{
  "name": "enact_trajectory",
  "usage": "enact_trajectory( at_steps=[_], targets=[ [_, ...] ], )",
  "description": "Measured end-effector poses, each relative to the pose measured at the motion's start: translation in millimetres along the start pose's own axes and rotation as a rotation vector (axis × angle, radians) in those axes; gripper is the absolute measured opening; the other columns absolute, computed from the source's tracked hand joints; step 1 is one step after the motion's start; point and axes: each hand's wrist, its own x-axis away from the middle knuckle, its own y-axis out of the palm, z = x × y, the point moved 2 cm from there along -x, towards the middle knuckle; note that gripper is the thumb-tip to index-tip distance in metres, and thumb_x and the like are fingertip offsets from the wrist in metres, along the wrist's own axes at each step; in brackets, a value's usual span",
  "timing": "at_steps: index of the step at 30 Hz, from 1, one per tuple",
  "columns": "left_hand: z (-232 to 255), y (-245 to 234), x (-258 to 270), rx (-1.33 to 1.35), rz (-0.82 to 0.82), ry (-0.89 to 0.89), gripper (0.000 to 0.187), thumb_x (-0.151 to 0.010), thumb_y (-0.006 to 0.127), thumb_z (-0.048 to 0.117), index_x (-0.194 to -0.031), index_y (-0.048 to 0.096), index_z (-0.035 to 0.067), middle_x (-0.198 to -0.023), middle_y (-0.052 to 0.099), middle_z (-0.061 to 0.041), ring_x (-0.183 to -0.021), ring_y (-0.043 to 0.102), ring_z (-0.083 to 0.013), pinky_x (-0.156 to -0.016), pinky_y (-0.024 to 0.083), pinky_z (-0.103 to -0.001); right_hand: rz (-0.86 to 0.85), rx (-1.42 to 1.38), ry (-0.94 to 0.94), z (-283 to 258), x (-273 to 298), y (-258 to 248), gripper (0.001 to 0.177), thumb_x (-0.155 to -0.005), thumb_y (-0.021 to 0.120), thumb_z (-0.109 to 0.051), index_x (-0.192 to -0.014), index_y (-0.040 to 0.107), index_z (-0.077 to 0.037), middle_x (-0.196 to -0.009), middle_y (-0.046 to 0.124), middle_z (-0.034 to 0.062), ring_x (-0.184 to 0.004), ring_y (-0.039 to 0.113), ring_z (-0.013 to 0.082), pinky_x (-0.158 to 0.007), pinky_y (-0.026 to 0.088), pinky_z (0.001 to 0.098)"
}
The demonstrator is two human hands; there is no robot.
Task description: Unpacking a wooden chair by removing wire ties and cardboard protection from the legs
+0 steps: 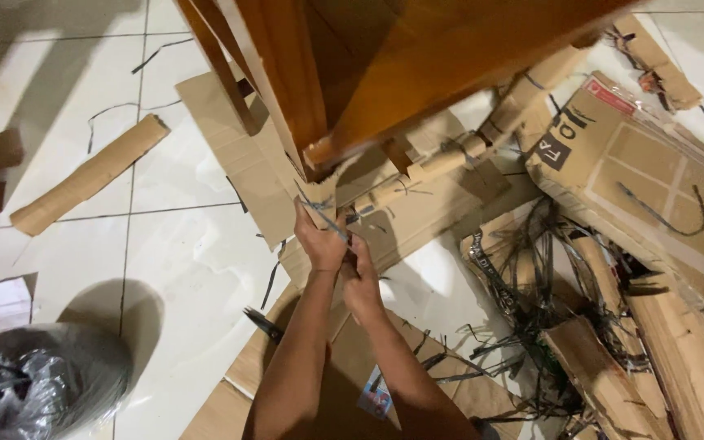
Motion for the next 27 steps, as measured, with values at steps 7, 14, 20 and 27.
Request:
enact_trajectory(
  at_steps=[7,14,20,27],
  targets=[
    [-23.9,42.5,-17.1,0.187,0.019,-0.001,0.052,-0.081,0.065,-0.004,-0.131,0.053,0.004,-0.113,0.067,-0.025,-0.112,0.063,-0.0476,-0.097,0.056,-0.063,0.034,-0.010,0.390,-8.8,10.0,-21.2,0.036,-0.106,0.040,-0.009,-0.140,0.053,-0.009,-0.128,0.059,0.0157,-0.117,0.056,0.0278,-0.103,0.046,0.0462],
    [-13.1,39.8,-21.1,0.002,0.028,0.022,0.048,-0.078,0.074,0.007,-0.121,0.055,0.013,-0.105,0.067,-0.020,-0.102,0.067,-0.0439,-0.085,0.055,-0.064,0.087,0.119,0.540,61.5,34.0,-44.5,0.034,-0.104,0.052,-0.025,-0.135,0.061,-0.014,-0.127,0.068,0.0180,-0.108,0.069,0.0277,-0.088,0.056,0.0426],
    [21.4,36.0,8.1,0.114,-0.108,-0.145,0.097,-0.088,0.076,-0.001,-0.161,0.013,-0.004,-0.161,0.018,-0.040,-0.152,0.015,-0.0519,-0.125,0.018,-0.064,0.233,-0.118,0.617,46.1,40.3,-77.9,0.038,-0.102,0.058,-0.020,-0.137,0.060,-0.004,-0.133,0.064,0.0211,-0.116,0.066,0.0289,-0.095,0.057,0.0396],
    [-53.6,56.8,107.3,0.113,-0.136,-0.348,0.096,-0.099,0.064,0.004,-0.168,-0.002,0.014,-0.170,0.001,-0.022,-0.157,0.002,-0.0403,-0.125,0.016,-0.062,0.419,-0.128,0.751,100.8,37.3,-125.8,0.035,-0.099,0.057,-0.036,-0.129,0.065,-0.021,-0.117,0.073,0.0050,-0.106,0.067,0.0238,-0.066,0.048,0.0344]
  ],
)
